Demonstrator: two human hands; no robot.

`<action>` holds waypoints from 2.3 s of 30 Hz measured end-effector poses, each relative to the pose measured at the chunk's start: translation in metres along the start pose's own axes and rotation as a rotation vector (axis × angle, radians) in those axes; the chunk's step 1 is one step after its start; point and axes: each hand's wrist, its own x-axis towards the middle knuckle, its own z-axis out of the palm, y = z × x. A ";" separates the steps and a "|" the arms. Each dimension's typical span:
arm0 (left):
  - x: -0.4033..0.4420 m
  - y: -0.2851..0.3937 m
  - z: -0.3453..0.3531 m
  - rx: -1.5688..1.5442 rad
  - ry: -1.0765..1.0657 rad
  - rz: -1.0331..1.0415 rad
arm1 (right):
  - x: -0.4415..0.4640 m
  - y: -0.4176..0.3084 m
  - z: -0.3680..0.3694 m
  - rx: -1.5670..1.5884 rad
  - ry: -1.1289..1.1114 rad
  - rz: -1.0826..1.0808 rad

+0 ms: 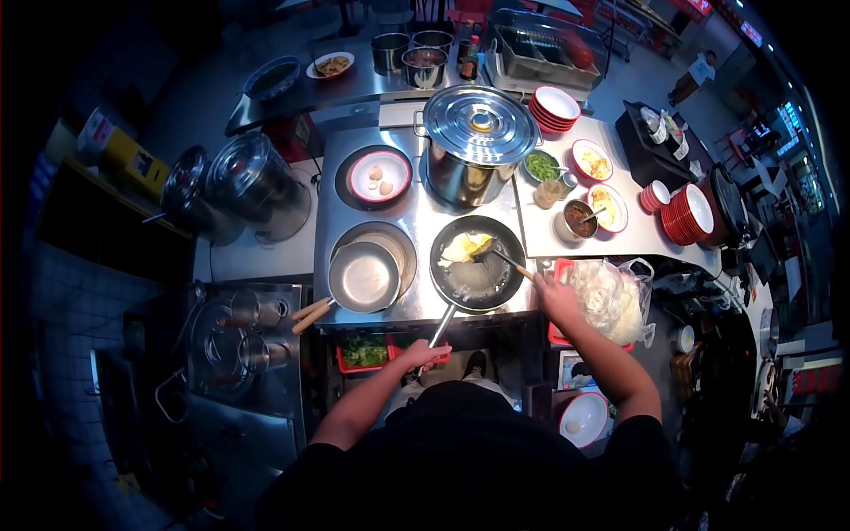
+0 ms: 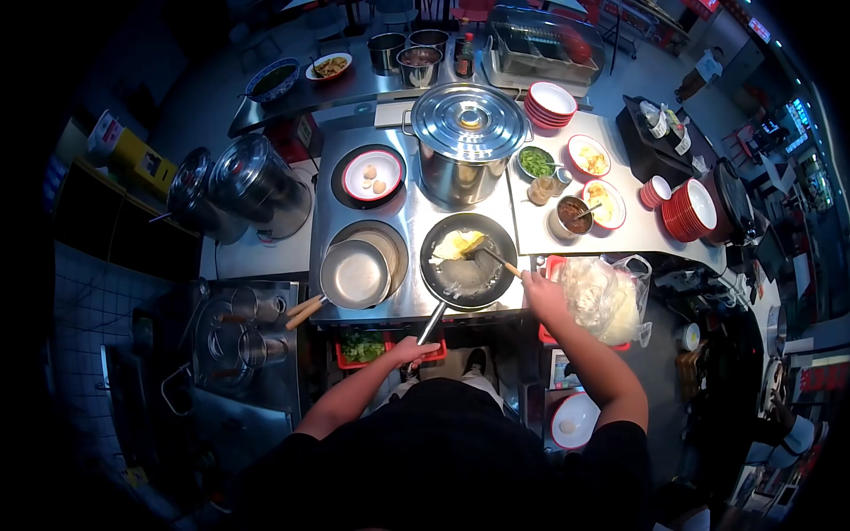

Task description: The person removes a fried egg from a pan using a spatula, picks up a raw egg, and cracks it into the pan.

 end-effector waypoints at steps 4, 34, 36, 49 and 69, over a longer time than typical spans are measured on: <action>0.005 -0.004 -0.002 0.008 0.002 0.006 | -0.001 0.005 0.017 0.075 0.040 0.004; -0.010 0.010 0.003 0.038 -0.002 0.002 | 0.044 -0.025 0.036 0.116 0.028 0.058; -0.011 0.011 0.003 0.030 -0.008 0.000 | 0.047 -0.019 0.039 0.060 0.053 0.048; -0.017 0.013 0.004 0.098 0.008 -0.024 | 0.046 -0.015 0.012 0.024 0.033 -0.004; -0.008 0.004 0.001 0.048 -0.023 -0.011 | 0.051 -0.013 0.001 0.071 0.060 0.069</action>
